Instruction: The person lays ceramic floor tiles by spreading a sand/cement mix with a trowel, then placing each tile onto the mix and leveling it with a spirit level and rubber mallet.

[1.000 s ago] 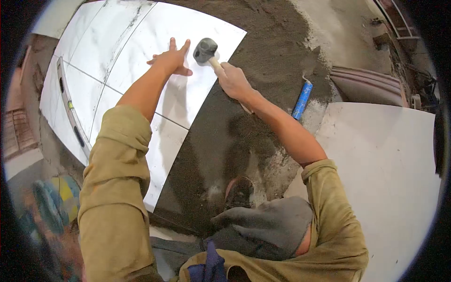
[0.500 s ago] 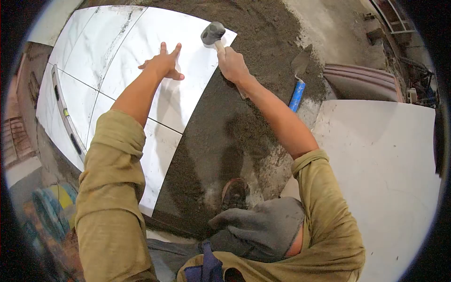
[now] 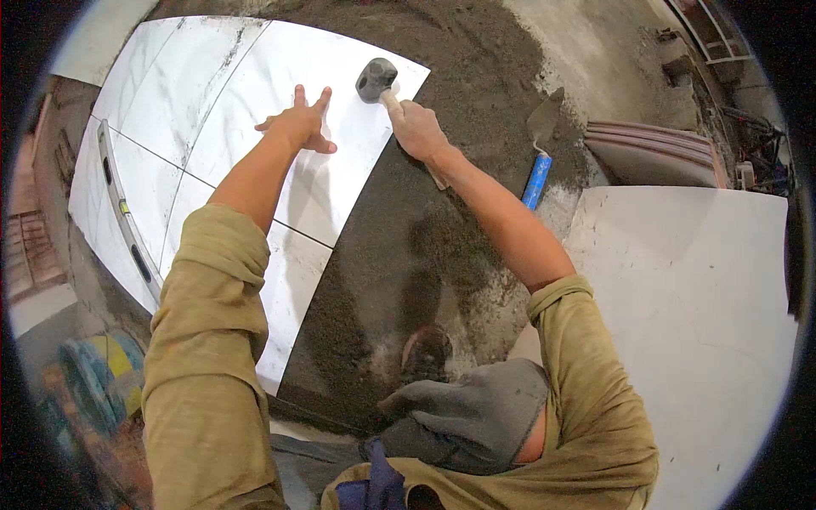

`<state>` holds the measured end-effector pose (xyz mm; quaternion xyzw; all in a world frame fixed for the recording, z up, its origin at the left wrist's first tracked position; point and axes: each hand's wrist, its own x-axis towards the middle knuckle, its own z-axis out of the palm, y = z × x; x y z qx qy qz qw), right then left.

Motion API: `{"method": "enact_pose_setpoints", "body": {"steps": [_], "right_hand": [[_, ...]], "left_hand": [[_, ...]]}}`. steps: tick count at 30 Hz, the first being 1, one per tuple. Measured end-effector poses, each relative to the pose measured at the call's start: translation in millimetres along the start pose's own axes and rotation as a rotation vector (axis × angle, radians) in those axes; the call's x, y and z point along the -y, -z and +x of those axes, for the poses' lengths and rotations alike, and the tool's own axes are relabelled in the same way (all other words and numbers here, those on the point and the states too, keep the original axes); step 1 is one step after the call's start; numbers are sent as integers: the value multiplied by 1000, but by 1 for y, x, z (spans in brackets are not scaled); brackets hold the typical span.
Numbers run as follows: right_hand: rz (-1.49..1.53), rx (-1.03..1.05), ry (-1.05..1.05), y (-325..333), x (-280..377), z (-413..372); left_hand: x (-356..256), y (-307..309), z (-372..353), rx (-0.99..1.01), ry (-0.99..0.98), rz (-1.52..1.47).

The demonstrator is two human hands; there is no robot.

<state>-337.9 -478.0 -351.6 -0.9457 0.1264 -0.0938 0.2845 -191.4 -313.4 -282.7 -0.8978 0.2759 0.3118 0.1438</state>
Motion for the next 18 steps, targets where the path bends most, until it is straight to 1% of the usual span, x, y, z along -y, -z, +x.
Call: {"method": "enact_pose_setpoints", "body": {"steps": [1,2,4,8,10,11,13,16,17,18], "right_hand": [[-27,-25,91,1,1,1],[-28,-24,92,1,3,2],[129,113,-226,0,9,2],[179,74,-153,3,10,-1],[211,111,-378,0,11,3],[210,110,-377,1,11,3],[235,37,-379,7,13,1],[210,55,-387,15,13,8],[192,86,-267,18,8,4],[192,88,-261,15,9,6]], "left_hand": [[0,0,0,5,5,1],[0,-1,0,14,11,1],[1,-3,0,11,4,-8],[1,-2,0,2,-1,4],[1,-4,-1,-2,-2,-1],[1,-2,-1,-7,-3,-1],[1,-2,0,-15,-13,0],[2,-6,0,-16,-6,2],[2,-5,1,-19,2,8],[2,-3,2,-20,7,5]]}}
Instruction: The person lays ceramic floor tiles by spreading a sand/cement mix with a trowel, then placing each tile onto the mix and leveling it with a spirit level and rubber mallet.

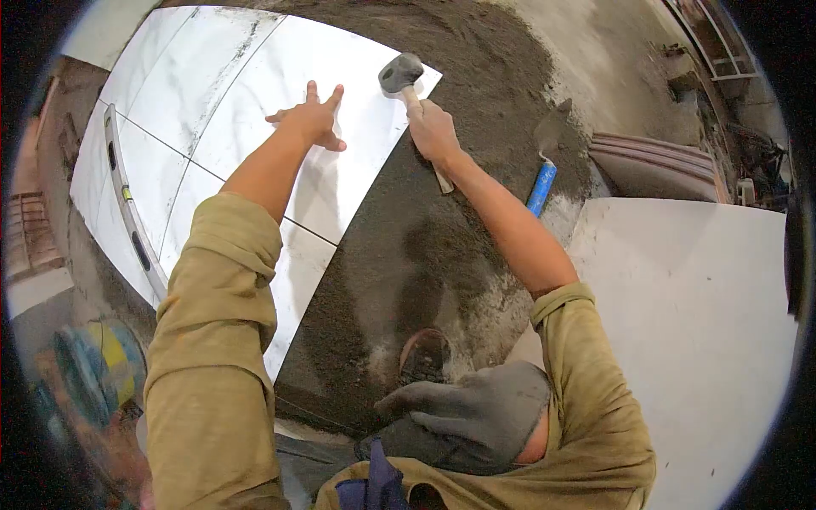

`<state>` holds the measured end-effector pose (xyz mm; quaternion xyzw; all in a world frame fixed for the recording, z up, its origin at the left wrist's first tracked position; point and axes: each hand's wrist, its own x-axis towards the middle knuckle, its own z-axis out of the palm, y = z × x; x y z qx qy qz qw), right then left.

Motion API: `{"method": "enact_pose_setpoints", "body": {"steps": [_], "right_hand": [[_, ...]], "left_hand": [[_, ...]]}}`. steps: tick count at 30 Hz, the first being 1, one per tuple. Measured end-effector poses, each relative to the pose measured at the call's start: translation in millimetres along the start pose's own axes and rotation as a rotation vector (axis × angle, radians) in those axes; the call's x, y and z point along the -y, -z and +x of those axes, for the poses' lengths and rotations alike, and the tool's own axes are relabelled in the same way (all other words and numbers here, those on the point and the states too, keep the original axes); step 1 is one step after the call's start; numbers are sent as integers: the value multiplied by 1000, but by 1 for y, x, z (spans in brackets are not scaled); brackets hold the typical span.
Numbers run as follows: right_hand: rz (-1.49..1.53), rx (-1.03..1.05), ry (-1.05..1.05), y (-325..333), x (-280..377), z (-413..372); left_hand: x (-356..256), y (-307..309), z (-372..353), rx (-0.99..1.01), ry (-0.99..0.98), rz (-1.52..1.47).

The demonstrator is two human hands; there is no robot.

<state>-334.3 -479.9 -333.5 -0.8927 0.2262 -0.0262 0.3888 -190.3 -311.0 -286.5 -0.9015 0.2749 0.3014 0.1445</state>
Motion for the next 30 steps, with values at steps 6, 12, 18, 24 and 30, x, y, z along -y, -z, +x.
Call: {"method": "enact_pose_setpoints", "body": {"steps": [6,12,18,24,30], "right_hand": [[-72,25,66,-2,6,-16],[-152,-59,300,-15,-3,-43],[87,93,-87,-9,13,-56],[113,67,115,-20,-2,-69],[173,109,-13,-22,-3,-74]], "left_hand": [[1,-2,-2,-15,-15,-8],[4,-6,-1,-8,-1,-90],[-1,-8,-3,-18,3,-59],[1,-7,-7,-27,9,-67],[1,-12,-3,-66,14,-31]]}}
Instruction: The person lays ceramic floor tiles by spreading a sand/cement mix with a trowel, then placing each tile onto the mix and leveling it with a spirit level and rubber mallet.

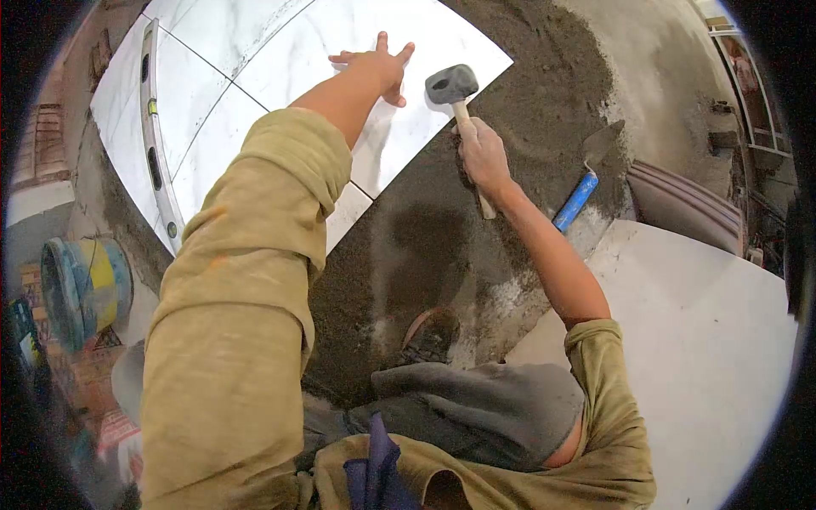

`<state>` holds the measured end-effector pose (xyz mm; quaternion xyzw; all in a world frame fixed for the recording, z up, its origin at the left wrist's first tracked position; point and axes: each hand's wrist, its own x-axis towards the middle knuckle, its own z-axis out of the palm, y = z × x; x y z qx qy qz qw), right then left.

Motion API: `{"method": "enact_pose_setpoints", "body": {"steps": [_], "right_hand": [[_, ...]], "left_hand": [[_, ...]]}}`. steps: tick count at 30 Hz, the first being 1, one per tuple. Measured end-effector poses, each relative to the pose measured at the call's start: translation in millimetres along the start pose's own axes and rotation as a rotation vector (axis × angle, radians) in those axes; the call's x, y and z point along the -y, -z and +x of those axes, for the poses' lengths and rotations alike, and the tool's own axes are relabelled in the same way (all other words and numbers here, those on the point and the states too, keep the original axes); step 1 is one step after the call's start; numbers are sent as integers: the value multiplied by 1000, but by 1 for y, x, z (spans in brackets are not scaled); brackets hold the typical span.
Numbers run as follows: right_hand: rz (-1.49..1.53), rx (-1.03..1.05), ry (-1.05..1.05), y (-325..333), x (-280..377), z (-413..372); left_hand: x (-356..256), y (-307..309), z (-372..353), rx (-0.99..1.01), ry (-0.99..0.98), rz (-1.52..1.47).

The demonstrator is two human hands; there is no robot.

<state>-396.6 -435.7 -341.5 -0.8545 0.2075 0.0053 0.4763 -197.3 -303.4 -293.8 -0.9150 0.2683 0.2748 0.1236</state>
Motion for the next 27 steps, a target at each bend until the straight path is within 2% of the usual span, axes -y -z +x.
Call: {"method": "enact_pose_setpoints", "body": {"steps": [2,5,8,10,13,14,16,21,22,25,27], "right_hand": [[27,-42,25,-1,-3,-3],[-45,43,39,3,4,-3],[20,15,-61,0,6,-10],[-120,55,12,4,7,-9],[-24,24,-46,7,19,-13],[-24,19,-37,9,18,-20],[-183,138,-74,15,30,-4],[-168,131,7,15,21,-8],[-178,156,-12,16,18,-7],[-214,152,8,21,19,-6],[-222,142,47,21,21,-2]], "left_hand": [[-1,-3,0,-1,-3,2],[0,0,3,9,-2,13],[0,-2,3,9,0,3],[-1,-1,2,29,7,-5],[-1,3,0,53,9,-30],[-4,-5,-3,43,13,-30],[3,4,-6,16,-24,-36],[7,-3,-3,-39,-73,-32],[11,-7,1,-50,-73,-33],[46,-26,25,-93,-305,-86],[75,-34,15,-123,-240,-70]]}}
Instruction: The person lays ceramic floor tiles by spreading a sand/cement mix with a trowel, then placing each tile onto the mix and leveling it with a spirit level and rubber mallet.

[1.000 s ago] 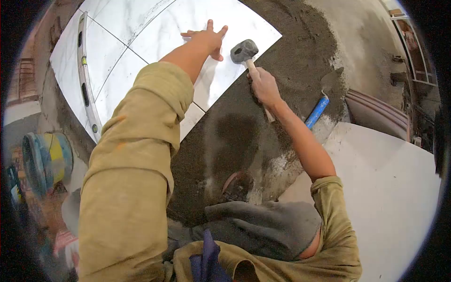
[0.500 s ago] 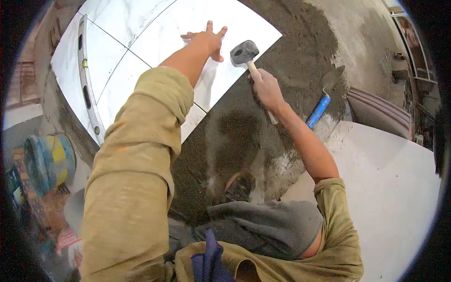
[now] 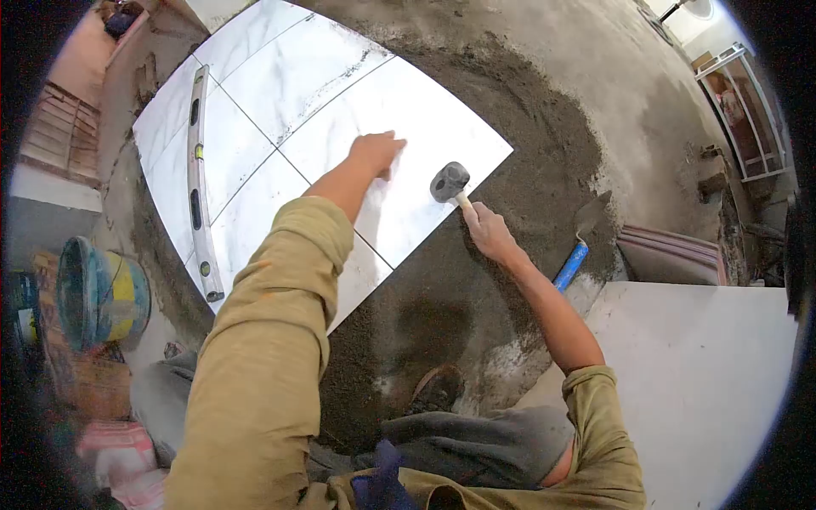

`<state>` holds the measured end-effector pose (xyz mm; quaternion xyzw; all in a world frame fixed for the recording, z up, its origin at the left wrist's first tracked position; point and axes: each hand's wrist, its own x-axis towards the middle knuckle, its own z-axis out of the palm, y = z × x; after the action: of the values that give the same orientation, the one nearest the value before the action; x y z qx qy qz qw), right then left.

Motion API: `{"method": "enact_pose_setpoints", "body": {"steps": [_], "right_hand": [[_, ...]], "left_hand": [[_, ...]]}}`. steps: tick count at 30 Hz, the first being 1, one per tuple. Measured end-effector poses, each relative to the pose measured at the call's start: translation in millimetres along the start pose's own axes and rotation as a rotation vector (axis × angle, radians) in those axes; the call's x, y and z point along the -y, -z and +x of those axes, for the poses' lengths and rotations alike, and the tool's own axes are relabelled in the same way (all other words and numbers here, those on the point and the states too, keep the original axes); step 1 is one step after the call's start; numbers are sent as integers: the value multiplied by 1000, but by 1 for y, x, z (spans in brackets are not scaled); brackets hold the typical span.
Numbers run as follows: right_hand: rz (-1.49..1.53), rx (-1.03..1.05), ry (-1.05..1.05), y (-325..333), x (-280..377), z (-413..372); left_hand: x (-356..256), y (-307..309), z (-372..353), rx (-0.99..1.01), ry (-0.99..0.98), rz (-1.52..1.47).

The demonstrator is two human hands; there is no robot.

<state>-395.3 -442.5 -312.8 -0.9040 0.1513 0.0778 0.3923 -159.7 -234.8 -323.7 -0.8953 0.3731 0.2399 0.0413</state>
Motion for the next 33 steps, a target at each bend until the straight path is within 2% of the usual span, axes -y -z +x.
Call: {"method": "enact_pose_setpoints", "body": {"steps": [2,4,7,11,13,16,20,23,25,29,31,33], "right_hand": [[-110,1,-13,-2,3,5],[-42,17,44,3,21,0],[42,63,54,-11,34,-10],[3,116,17,-41,23,-14],[44,16,49,-47,12,-15],[-59,6,74,-40,6,-5],[8,57,23,-35,5,-3],[29,5,76,-37,11,-5],[-205,85,180,-26,18,-6],[-290,71,132,-33,4,13],[-479,107,419,-27,8,12],[-464,47,459,-25,9,11]], "left_hand": [[3,0,-20,1,64,16],[-13,14,-51,20,341,-162],[-11,12,-40,83,362,-171],[-7,9,-36,88,363,-133],[-10,7,-35,63,368,-101],[-13,10,-32,85,388,-68],[-10,5,-30,75,373,-53],[-7,1,-28,49,358,-42],[-7,-1,-31,35,353,-38],[-12,-26,-58,2,255,-24],[-40,-48,-110,26,137,48],[-69,-76,-150,-27,169,8]]}}
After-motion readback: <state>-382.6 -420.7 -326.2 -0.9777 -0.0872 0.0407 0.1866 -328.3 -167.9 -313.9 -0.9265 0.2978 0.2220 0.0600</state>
